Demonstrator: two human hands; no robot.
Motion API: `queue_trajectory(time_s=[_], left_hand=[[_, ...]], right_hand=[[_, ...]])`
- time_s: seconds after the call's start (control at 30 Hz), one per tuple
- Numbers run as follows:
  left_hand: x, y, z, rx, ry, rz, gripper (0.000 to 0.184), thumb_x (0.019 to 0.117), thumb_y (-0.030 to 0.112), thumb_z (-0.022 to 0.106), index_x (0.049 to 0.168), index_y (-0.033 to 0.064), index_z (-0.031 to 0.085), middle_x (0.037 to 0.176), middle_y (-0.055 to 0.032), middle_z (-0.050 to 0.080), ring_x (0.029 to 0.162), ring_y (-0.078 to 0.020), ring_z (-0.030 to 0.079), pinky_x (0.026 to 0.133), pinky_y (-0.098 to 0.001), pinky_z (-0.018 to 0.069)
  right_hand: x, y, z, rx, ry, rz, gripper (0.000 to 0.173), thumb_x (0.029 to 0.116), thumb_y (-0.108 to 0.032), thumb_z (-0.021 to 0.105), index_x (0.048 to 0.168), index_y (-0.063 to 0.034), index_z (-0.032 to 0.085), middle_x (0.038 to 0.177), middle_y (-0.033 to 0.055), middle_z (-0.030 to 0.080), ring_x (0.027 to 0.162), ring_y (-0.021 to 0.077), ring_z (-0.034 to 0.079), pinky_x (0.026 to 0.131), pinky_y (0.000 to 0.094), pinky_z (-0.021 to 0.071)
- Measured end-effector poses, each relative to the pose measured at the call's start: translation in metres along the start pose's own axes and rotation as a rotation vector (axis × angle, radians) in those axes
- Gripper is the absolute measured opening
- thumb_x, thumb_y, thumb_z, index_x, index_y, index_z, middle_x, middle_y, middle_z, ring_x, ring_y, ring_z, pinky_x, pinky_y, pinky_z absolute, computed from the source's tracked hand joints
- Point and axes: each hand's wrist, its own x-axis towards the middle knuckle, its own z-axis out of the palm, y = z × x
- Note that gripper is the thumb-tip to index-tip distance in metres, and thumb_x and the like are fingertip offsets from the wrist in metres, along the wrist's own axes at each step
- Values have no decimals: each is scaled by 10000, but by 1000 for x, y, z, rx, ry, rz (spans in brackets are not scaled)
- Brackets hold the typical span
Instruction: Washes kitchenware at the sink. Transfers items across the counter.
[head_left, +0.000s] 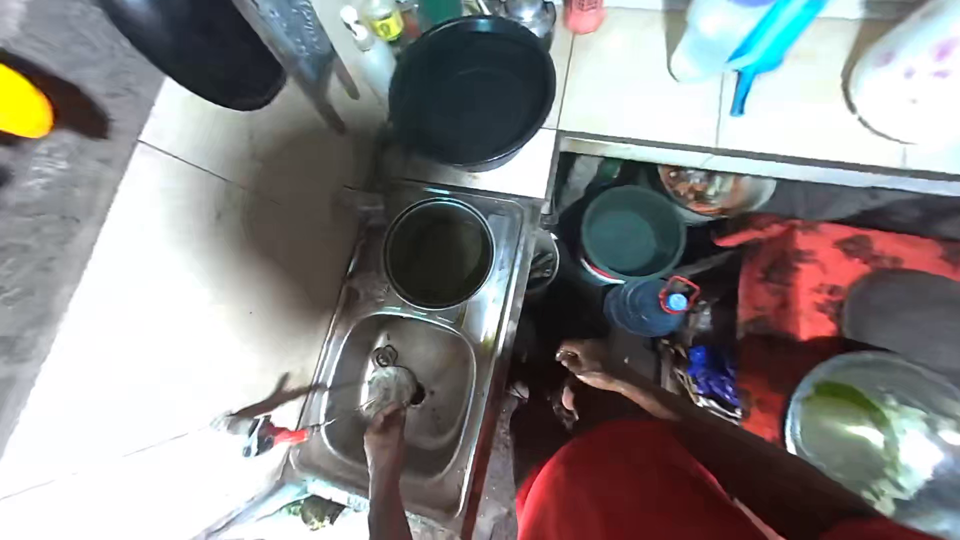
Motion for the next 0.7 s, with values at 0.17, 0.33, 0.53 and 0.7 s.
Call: queue_trajectory(time_s=[0.17, 0.33, 0.53, 0.7], left_hand=[[17, 62, 21, -423, -71, -138, 261, 1030, 74, 558, 1263, -32, 608, 1092, -167, 704, 885, -221, 707, 758, -397, 612], [69, 127, 36, -612, -168, -82, 373, 1101, 210, 432, 1424, 39, 507, 1255, -186, 669, 1047, -315, 705, 857, -480, 606], [125, 183, 37, -728, -189, -39, 448, 1082, 230, 507, 1503, 87, 453, 1267, -156, 647, 1010, -262, 696, 856, -451, 603], [134, 196, 29, -505, -149, 221, 431, 918, -7, 671, 1344, 3, 612, 1194, -140, 677, 939, -214, 702, 791, -388, 626]], right_hand=[[14, -30, -31, 485, 152, 107, 303, 1057, -185, 549, 1336, -95, 624, 1177, 123, 692, 878, 216, 719, 758, 412, 625], [81, -96, -50, 838, 329, -62, 388, 1070, -187, 546, 1446, -94, 538, 1166, 136, 695, 851, 211, 722, 735, 383, 630], [132, -140, -58, 937, 387, -157, 410, 1060, -240, 585, 1435, -79, 549, 1025, 130, 693, 734, 193, 681, 660, 358, 606], [135, -148, -64, 779, 486, -230, 484, 949, -82, 676, 1411, -30, 543, 1006, 121, 661, 685, 189, 674, 614, 359, 621]])
